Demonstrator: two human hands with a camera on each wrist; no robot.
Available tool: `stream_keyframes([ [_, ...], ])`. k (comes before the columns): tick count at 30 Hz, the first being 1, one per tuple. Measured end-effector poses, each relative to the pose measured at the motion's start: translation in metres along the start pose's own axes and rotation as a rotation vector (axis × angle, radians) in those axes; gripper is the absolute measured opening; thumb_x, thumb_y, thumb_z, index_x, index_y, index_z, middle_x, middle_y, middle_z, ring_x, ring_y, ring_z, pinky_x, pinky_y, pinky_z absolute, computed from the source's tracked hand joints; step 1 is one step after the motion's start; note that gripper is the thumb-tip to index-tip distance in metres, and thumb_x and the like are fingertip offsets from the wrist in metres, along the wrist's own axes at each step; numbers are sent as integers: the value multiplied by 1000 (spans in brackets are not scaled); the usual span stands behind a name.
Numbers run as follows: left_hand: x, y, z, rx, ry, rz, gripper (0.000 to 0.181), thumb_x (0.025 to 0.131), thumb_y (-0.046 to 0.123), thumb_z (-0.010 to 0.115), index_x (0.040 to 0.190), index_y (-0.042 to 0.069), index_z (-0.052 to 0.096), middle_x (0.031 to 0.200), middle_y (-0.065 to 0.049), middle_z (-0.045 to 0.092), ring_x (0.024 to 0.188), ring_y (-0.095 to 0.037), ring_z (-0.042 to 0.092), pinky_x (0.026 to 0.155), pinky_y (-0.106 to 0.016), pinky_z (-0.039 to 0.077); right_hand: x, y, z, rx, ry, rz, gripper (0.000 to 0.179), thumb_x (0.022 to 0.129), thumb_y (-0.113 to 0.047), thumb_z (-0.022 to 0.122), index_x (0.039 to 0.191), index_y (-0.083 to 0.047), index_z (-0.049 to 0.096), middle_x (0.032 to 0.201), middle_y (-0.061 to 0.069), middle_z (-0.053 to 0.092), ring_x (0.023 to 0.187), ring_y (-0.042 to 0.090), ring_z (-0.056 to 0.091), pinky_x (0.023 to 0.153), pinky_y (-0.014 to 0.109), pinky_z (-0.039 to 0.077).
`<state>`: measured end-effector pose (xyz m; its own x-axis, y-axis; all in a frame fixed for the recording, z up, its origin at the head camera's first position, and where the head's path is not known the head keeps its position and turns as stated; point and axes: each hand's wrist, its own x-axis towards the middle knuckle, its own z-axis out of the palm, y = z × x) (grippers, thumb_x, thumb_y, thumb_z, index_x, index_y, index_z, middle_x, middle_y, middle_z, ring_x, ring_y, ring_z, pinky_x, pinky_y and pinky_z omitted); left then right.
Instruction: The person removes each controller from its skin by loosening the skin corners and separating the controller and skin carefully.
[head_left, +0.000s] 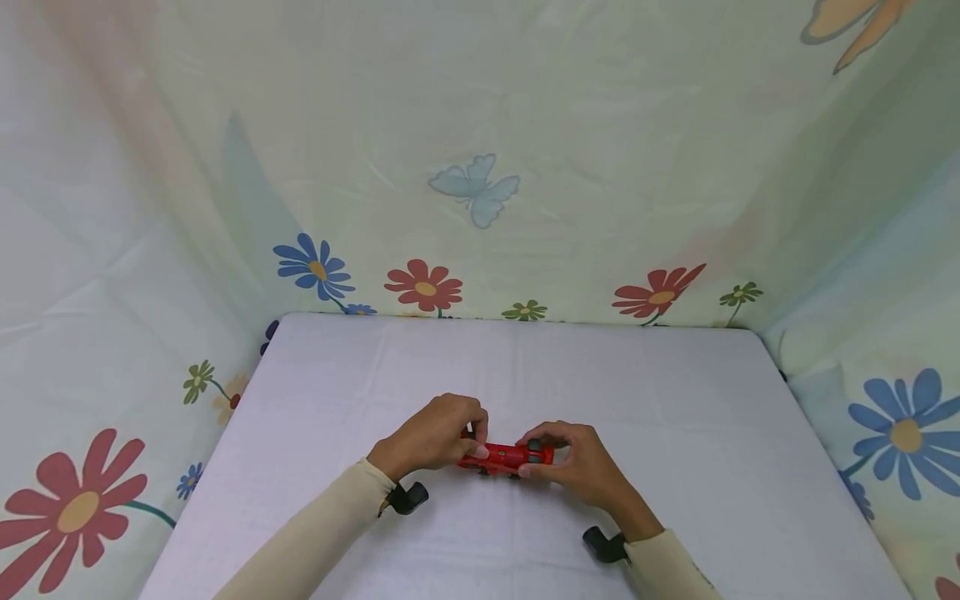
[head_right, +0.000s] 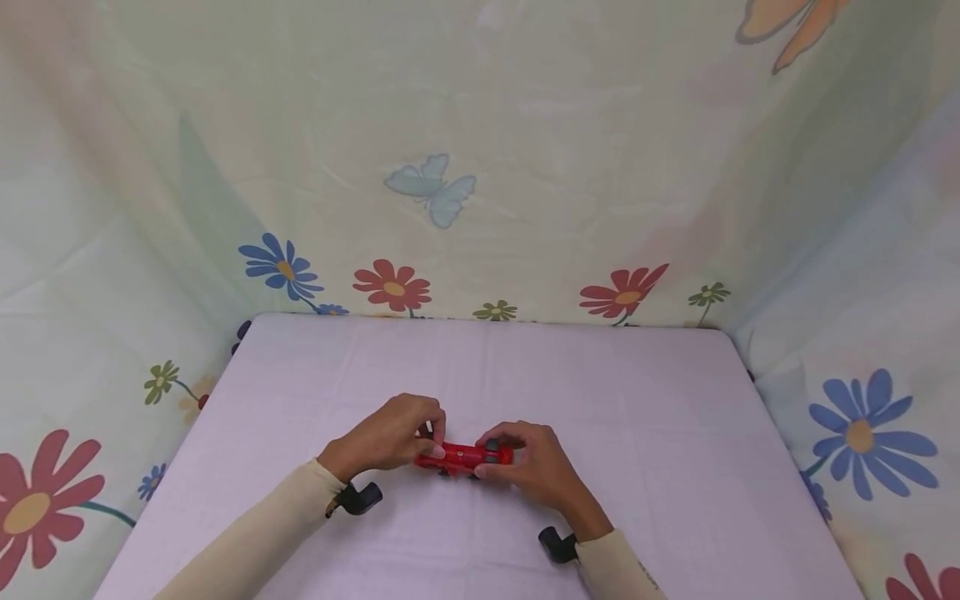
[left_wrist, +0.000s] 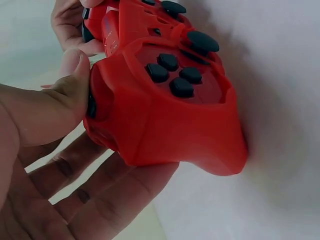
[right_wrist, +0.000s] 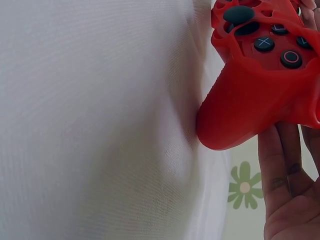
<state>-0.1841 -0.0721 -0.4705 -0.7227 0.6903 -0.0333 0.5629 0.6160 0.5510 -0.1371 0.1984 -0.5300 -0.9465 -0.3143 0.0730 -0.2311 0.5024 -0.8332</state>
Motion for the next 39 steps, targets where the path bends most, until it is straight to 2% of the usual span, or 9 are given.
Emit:
stream_keyframes([
  [5,-2,-1,0,22,4,7,24,91,28,86,80,26,65,85,13,59,80,-6,53,75,-23,46,0,1,0,5,2,4,35,79,-44,94,109,-35,78,106,-16,76,96,8,68,90,35,56],
  [13,-12,-19,8,-102,75,42,22,93,17,83,81,25,67,97,10,57,94,-22,62,79,-23,48,1,5,-1,14,8,13,34,79,-44,94,108,-36,78,104,-15,76,93,9,68,87,32,56],
  [17,-20,-31,13,-149,127,56,25,92,10,83,81,25,66,94,12,58,93,-13,63,82,-30,55,1,5,-1,22,4,22,34,79,-43,94,109,-36,78,104,-15,77,94,10,69,88,34,56],
  [20,-25,-39,16,-167,169,59,24,91,11,85,83,24,65,91,13,61,91,-4,63,85,-37,59,3,6,-1,22,4,20,34,80,-42,93,110,-36,78,106,-15,77,96,11,69,89,35,57],
  [22,-28,-43,17,-179,179,62,23,90,13,85,85,23,65,91,12,62,91,-3,63,87,-40,60,4,6,0,23,4,22,33,80,-41,93,110,-37,78,106,-14,76,96,11,69,89,36,56],
  [29,-27,-54,24,-244,182,42,20,93,12,81,90,22,64,92,10,63,92,-6,63,84,-36,60,6,5,-2,47,-10,52,33,82,-41,92,111,-35,78,107,-12,77,98,15,70,91,38,55],
  [33,-26,-55,28,-307,214,15,19,95,15,80,95,24,62,101,9,64,102,-9,65,82,-28,59,12,7,-1,49,-1,67,30,85,-39,90,112,-33,78,109,-11,77,99,15,71,91,35,56],
  [37,-25,-55,32,-414,238,-21,18,98,24,78,108,26,64,114,9,68,113,-14,67,87,-30,59,14,7,-2,72,14,93,32,87,-36,89,116,-28,78,115,-8,77,101,17,70,91,32,56],
  [39,-26,-55,33,-465,240,-45,25,98,29,79,118,28,64,122,10,69,117,-15,67,89,-32,59,15,7,-2,90,21,103,36,87,-35,89,120,-24,78,117,-7,77,102,18,70,89,31,56],
])
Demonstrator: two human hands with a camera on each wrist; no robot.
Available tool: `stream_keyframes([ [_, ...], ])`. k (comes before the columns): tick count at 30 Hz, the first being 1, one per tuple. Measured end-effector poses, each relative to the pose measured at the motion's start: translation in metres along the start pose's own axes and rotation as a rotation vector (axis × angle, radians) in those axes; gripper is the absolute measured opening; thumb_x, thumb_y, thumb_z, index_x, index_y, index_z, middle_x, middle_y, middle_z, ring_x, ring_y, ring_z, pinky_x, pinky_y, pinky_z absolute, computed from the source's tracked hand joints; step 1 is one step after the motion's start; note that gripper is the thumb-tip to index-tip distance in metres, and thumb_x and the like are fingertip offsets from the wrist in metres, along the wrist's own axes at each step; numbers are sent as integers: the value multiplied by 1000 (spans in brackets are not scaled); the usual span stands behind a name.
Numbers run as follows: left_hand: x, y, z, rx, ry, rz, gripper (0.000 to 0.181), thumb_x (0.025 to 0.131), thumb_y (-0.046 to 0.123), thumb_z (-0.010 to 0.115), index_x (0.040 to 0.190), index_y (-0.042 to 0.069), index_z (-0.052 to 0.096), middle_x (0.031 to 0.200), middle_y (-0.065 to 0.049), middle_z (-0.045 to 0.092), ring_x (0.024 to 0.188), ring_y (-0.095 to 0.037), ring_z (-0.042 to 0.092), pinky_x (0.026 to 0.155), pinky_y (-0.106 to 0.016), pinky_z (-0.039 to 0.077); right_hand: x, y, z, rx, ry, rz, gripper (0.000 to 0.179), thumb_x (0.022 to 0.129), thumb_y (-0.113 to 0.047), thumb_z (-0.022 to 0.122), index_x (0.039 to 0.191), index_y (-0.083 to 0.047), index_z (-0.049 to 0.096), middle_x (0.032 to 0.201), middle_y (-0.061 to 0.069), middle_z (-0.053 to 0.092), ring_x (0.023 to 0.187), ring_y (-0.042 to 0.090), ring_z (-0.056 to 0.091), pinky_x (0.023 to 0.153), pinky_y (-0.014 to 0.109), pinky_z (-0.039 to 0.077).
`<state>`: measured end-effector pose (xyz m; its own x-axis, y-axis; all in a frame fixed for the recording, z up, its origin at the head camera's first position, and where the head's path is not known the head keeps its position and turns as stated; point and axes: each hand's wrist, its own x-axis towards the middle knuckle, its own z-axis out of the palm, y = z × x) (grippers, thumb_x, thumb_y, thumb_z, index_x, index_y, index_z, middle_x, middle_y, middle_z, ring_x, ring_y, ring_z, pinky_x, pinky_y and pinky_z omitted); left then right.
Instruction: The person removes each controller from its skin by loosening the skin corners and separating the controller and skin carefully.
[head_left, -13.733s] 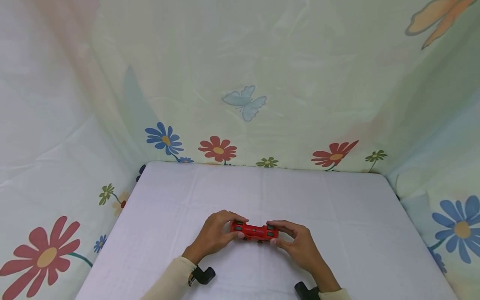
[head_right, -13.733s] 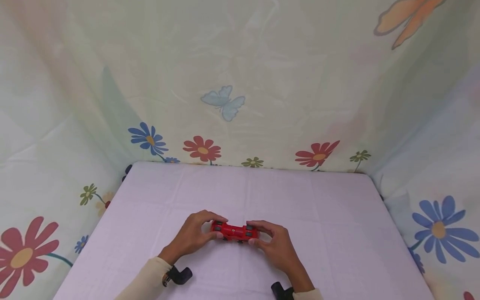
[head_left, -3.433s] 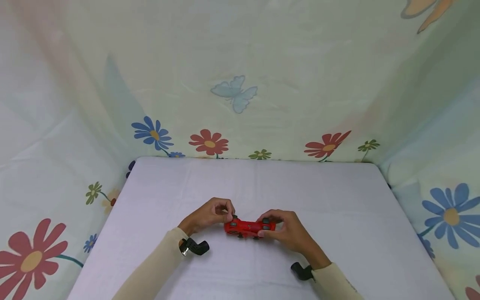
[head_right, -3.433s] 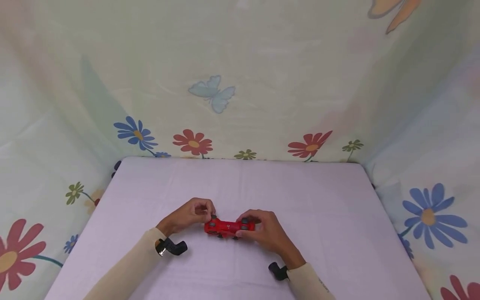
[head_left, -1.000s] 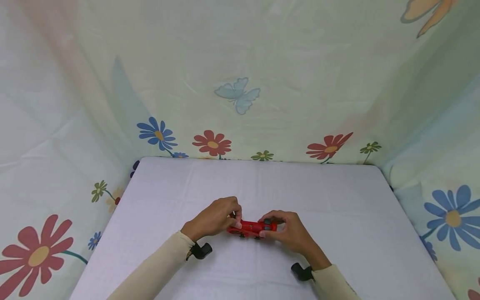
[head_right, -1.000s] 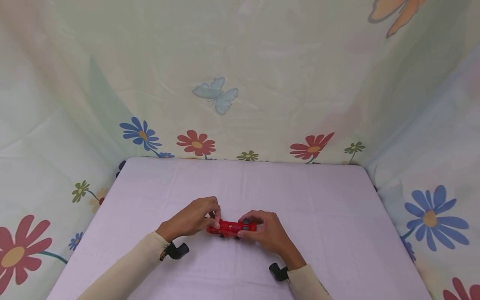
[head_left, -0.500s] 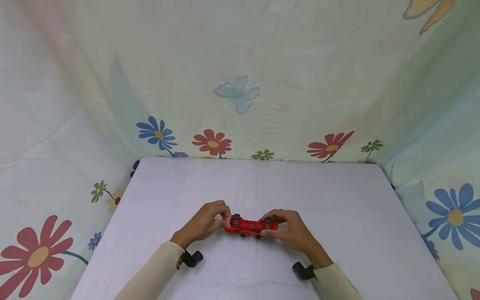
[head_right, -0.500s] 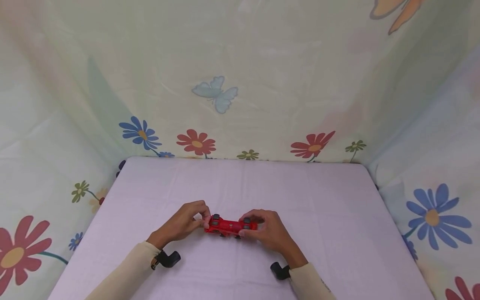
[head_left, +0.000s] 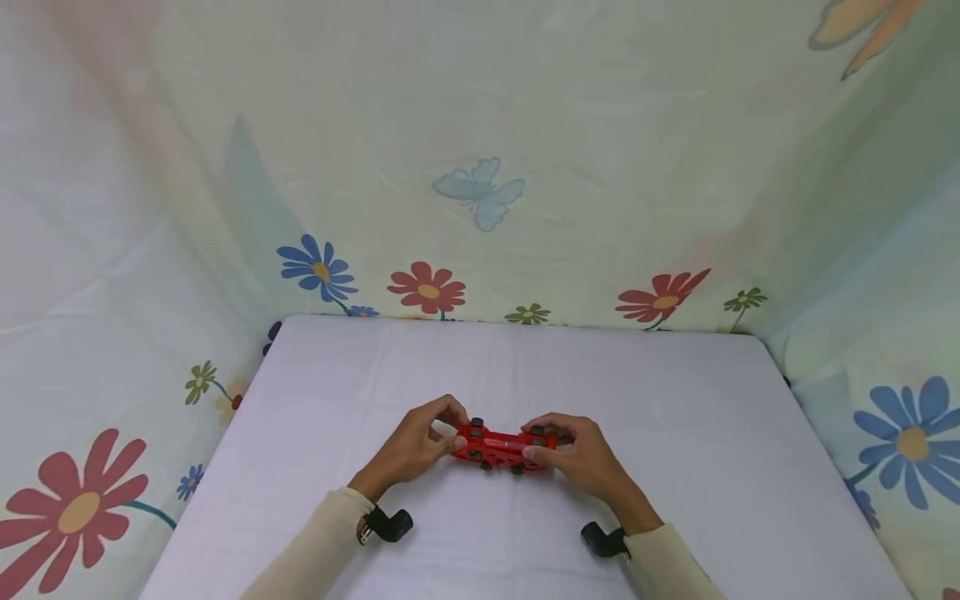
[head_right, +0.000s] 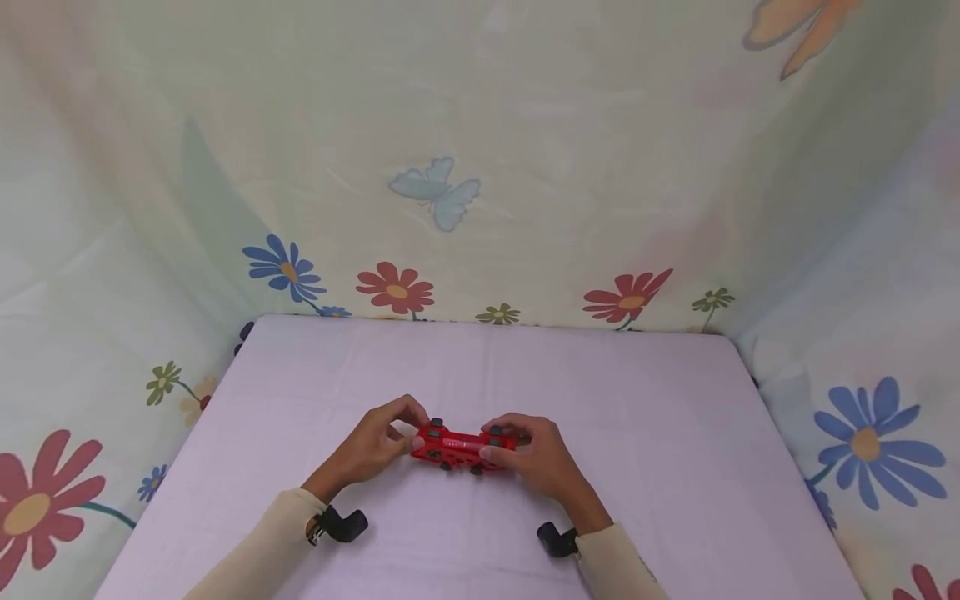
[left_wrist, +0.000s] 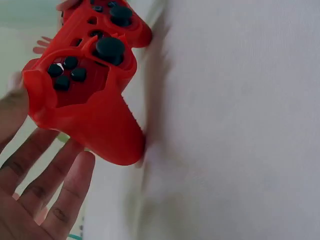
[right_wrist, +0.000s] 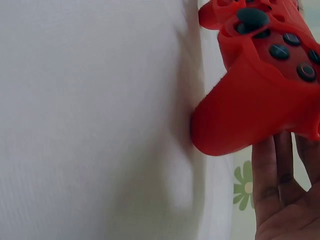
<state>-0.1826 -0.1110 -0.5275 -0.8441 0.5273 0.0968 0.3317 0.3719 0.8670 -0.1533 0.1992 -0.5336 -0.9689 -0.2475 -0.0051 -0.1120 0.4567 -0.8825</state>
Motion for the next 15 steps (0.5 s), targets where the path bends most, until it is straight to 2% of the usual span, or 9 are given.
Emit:
stream_keyframes([
  [3,-1,-3,4,-56,9,-36,42,92,30,85,127,31,61,130,12,68,122,-15,65,93,-35,59,-2,1,1,32,19,11,39,90,-33,87,124,-18,76,119,-4,78,103,21,69,87,30,56],
  [6,-1,-7,10,-103,26,-46,55,84,26,92,128,32,59,131,12,67,125,-15,64,96,-36,58,-2,3,3,62,50,8,40,92,-29,86,127,-15,73,112,-2,79,101,21,69,87,29,56],
  [10,0,-11,16,-112,69,-20,54,85,23,92,126,32,59,127,12,69,123,-15,65,94,-37,57,-3,5,4,103,82,-18,44,93,-25,84,130,-9,66,107,3,79,98,17,70,91,27,57],
  [13,2,-13,18,-101,100,9,47,89,22,88,125,30,60,126,8,70,120,-17,66,91,-37,56,-4,8,2,145,95,-55,45,93,-19,84,129,-8,60,115,7,77,104,12,70,93,24,58],
  [15,2,-14,19,-99,113,19,45,90,22,87,125,28,60,125,6,71,117,-18,66,90,-37,56,-6,11,0,173,99,-78,48,89,-14,87,126,-9,58,121,9,74,111,9,69,95,22,58],
])
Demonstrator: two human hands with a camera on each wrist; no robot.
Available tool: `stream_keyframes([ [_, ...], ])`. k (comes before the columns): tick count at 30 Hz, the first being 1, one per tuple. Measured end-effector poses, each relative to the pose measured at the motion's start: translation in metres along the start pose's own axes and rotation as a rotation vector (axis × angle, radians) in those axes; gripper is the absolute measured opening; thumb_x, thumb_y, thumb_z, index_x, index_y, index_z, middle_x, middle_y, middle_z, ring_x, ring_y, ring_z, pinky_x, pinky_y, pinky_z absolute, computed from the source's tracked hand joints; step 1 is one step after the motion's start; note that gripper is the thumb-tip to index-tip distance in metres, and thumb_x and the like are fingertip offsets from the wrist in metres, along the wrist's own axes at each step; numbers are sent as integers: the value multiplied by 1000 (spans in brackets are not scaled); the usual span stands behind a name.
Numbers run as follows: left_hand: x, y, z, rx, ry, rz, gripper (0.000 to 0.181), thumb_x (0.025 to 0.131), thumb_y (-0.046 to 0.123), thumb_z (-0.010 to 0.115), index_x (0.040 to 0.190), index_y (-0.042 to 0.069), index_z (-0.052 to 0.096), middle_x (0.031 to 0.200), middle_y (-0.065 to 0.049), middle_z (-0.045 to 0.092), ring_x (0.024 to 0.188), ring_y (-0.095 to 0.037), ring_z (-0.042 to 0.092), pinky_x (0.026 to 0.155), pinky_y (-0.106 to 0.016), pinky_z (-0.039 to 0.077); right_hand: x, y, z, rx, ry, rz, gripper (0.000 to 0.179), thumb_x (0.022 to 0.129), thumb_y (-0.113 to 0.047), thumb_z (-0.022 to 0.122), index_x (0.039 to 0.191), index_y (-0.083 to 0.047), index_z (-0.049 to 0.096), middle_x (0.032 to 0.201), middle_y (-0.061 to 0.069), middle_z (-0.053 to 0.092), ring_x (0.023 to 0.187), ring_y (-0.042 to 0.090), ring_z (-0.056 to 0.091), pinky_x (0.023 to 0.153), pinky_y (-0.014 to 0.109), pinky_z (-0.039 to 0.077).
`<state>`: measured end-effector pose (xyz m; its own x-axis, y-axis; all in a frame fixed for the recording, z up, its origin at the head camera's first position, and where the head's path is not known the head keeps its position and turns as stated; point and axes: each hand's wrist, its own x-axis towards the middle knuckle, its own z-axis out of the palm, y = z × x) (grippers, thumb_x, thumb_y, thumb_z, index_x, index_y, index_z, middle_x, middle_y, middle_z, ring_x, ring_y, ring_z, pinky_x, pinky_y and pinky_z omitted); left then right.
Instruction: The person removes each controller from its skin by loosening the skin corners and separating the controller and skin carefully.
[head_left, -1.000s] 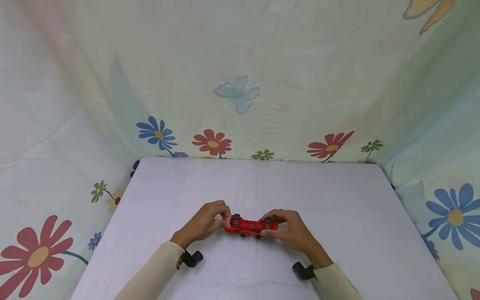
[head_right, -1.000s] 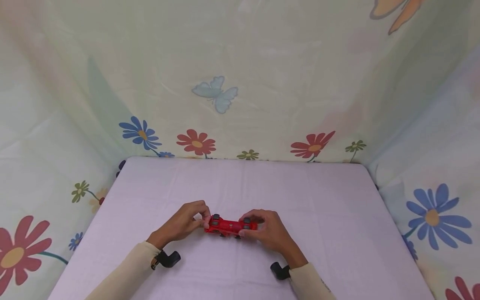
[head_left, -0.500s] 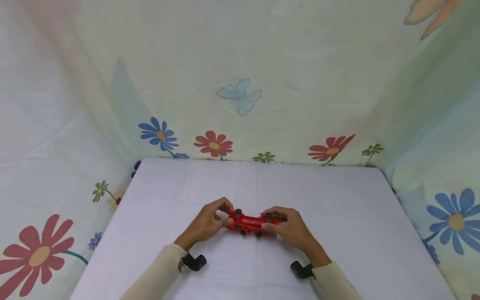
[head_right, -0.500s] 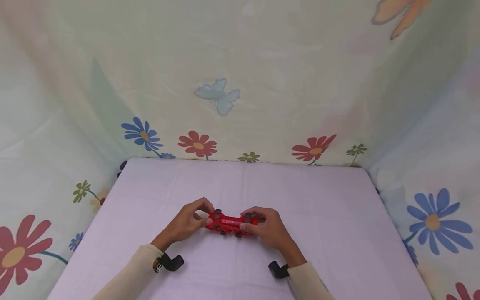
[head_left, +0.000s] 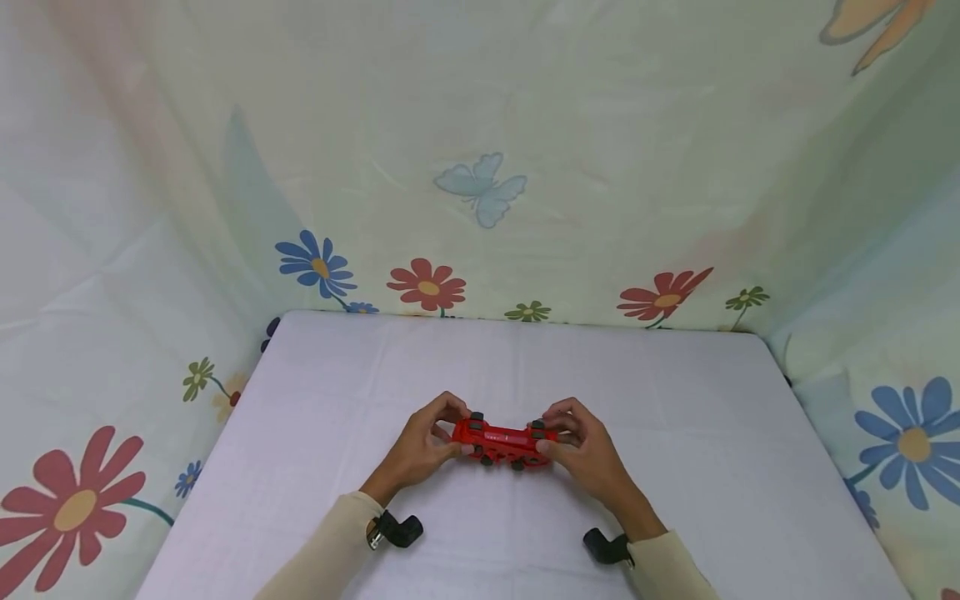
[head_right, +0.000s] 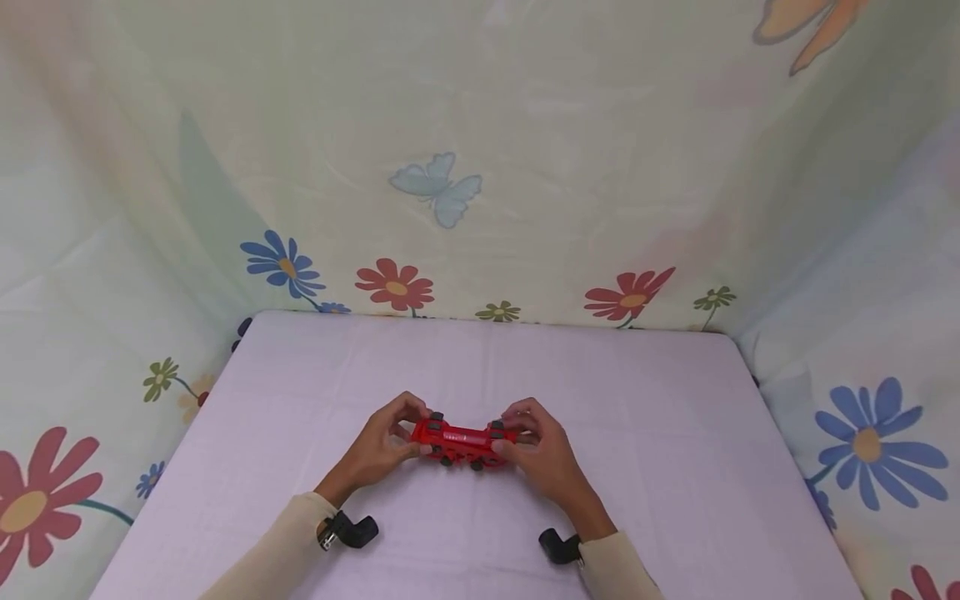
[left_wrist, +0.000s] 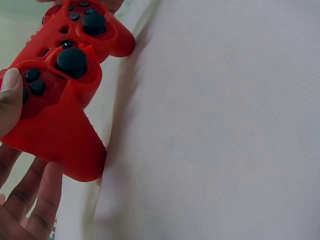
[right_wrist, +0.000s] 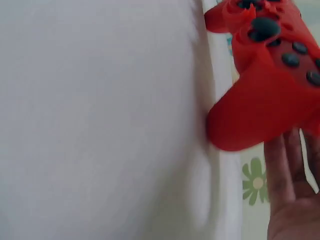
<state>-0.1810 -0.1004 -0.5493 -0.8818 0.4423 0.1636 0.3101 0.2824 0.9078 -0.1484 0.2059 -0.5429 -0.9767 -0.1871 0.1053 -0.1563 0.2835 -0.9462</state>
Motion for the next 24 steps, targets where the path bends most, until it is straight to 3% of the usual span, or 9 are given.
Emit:
stream_keyframes([
  [5,2,-2,2,-3,20,-11,43,91,24,86,125,27,60,125,5,71,114,-17,67,84,-34,58,-4,6,-5,17,-32,-70,59,74,-8,96,119,-15,59,127,10,67,124,12,66,98,21,57],
  [9,5,-3,2,-28,38,-26,41,92,23,86,124,27,61,125,5,71,113,-18,67,81,-31,57,-4,9,-6,14,-27,-115,48,77,-9,94,113,-14,62,127,11,67,124,18,66,98,24,59],
  [15,7,-3,4,-52,44,-22,35,94,26,83,122,24,62,125,1,68,105,-21,66,75,-28,55,-1,10,-8,43,-17,-100,42,79,-6,92,108,-12,63,126,14,67,120,13,67,93,27,61],
  [24,8,-6,3,-38,-10,-47,24,100,30,76,113,25,57,113,3,60,96,-22,64,73,-25,47,13,15,-18,16,-157,-136,41,85,-4,87,114,-9,58,110,12,58,106,14,65,85,27,63],
])
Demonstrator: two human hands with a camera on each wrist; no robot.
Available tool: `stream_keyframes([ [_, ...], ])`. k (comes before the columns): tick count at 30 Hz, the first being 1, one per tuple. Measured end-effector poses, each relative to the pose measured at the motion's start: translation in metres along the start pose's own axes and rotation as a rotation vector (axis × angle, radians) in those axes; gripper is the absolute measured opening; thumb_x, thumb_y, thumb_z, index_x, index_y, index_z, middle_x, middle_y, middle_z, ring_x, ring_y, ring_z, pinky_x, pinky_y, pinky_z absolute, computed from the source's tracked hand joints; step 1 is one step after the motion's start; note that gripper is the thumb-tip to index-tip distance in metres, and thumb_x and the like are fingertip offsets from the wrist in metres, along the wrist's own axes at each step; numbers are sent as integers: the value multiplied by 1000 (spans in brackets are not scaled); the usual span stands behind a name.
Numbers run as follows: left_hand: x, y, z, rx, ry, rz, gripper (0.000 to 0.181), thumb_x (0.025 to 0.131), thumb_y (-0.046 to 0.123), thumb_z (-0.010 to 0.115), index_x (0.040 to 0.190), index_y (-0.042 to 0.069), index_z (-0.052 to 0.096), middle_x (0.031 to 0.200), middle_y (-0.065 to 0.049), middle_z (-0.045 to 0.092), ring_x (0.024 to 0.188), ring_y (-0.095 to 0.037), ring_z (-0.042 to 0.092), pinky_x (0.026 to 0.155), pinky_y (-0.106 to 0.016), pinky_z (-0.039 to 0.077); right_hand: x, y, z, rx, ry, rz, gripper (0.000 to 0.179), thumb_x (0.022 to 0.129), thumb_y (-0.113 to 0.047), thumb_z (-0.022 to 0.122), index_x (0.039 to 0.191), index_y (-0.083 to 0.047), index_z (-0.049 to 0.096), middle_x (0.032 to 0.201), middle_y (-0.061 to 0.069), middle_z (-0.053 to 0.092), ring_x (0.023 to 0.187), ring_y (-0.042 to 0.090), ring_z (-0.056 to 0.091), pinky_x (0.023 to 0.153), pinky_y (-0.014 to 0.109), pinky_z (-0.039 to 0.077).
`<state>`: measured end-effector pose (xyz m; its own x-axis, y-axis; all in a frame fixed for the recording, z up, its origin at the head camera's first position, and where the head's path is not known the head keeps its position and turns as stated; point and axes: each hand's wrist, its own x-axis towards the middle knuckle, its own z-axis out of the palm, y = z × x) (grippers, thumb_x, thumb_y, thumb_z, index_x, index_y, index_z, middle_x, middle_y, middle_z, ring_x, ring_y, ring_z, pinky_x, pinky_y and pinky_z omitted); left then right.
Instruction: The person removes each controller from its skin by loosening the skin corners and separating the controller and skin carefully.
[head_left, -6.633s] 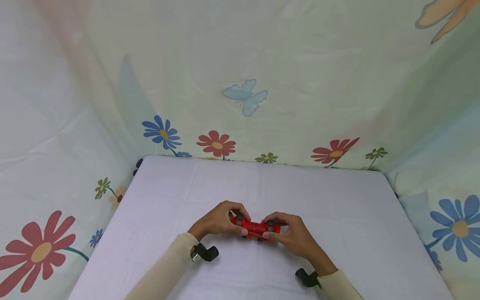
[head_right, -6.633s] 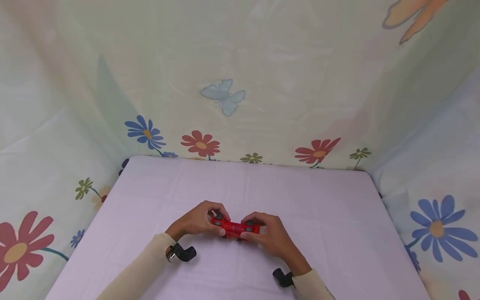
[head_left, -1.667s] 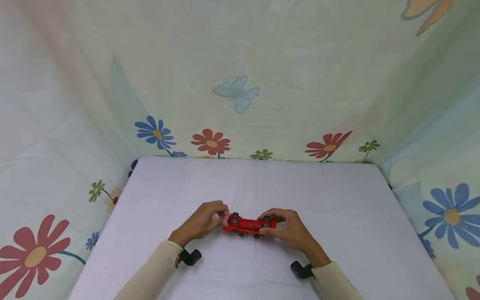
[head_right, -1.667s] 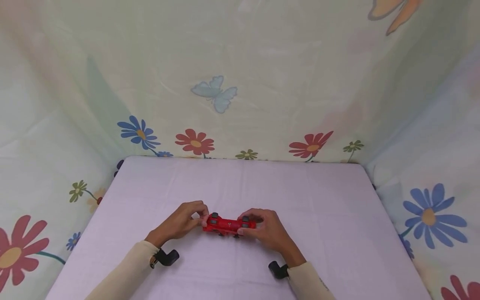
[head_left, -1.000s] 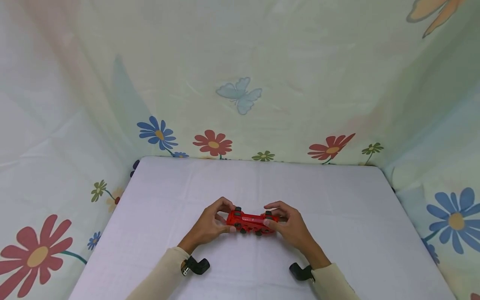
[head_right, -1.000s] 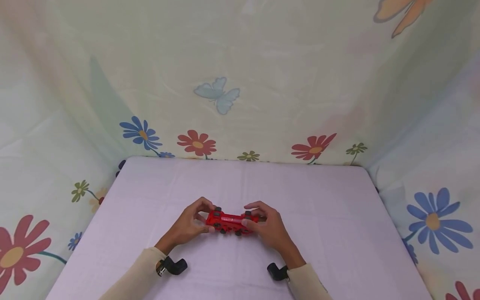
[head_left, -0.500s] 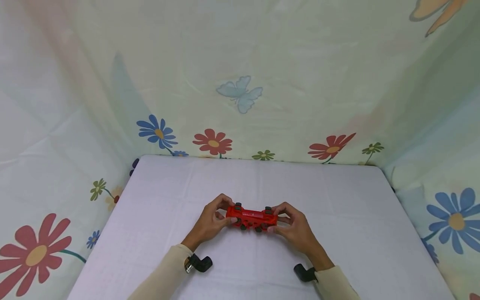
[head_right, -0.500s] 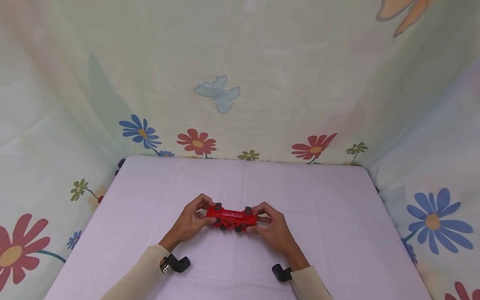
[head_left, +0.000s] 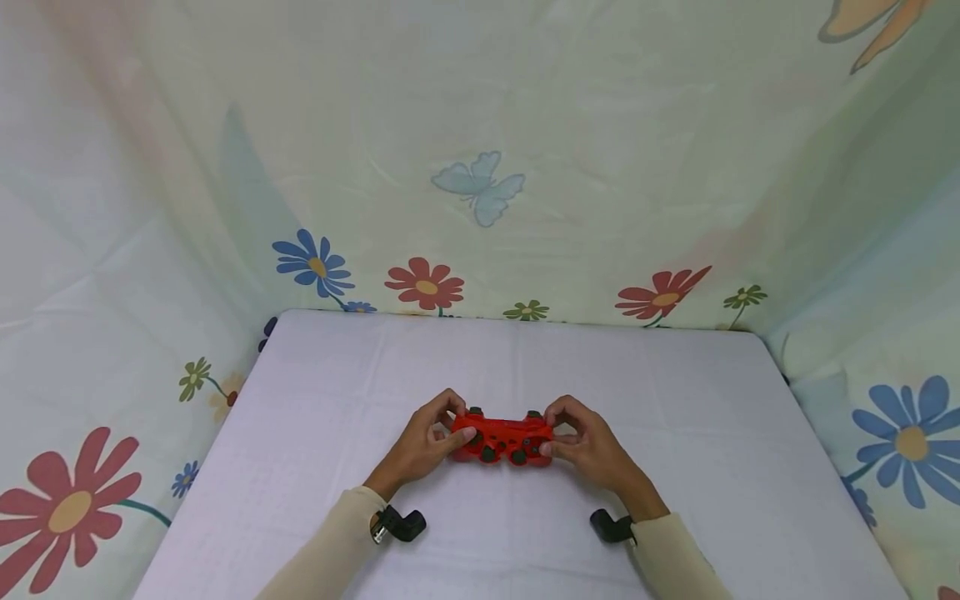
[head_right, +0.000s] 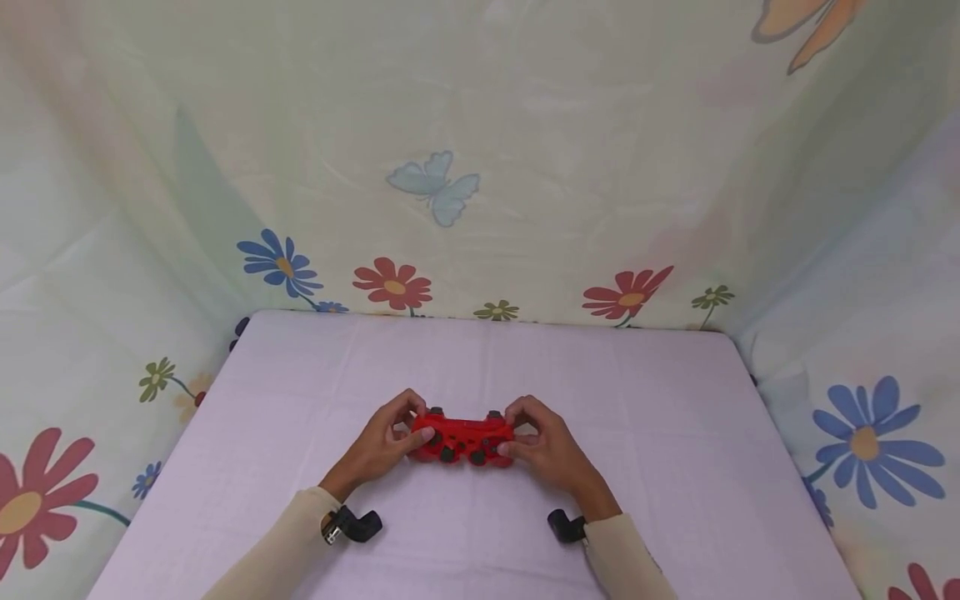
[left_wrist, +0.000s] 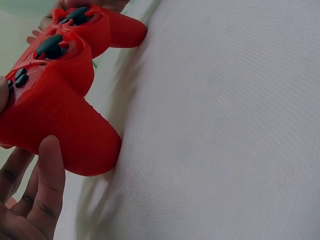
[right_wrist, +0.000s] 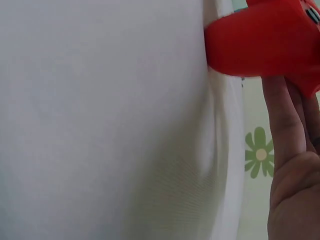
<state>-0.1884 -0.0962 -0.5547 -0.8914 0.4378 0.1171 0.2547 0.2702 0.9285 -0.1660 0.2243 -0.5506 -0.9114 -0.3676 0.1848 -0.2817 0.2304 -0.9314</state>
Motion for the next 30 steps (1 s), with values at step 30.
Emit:
stream_keyframes([
  [30,6,-14,-9,-96,-85,-62,51,88,9,86,125,25,54,124,-4,61,100,-26,63,78,-30,55,3,13,1,-24,59,10,42,81,-7,92,108,-13,60,112,9,62,105,17,66,85,28,61],
])
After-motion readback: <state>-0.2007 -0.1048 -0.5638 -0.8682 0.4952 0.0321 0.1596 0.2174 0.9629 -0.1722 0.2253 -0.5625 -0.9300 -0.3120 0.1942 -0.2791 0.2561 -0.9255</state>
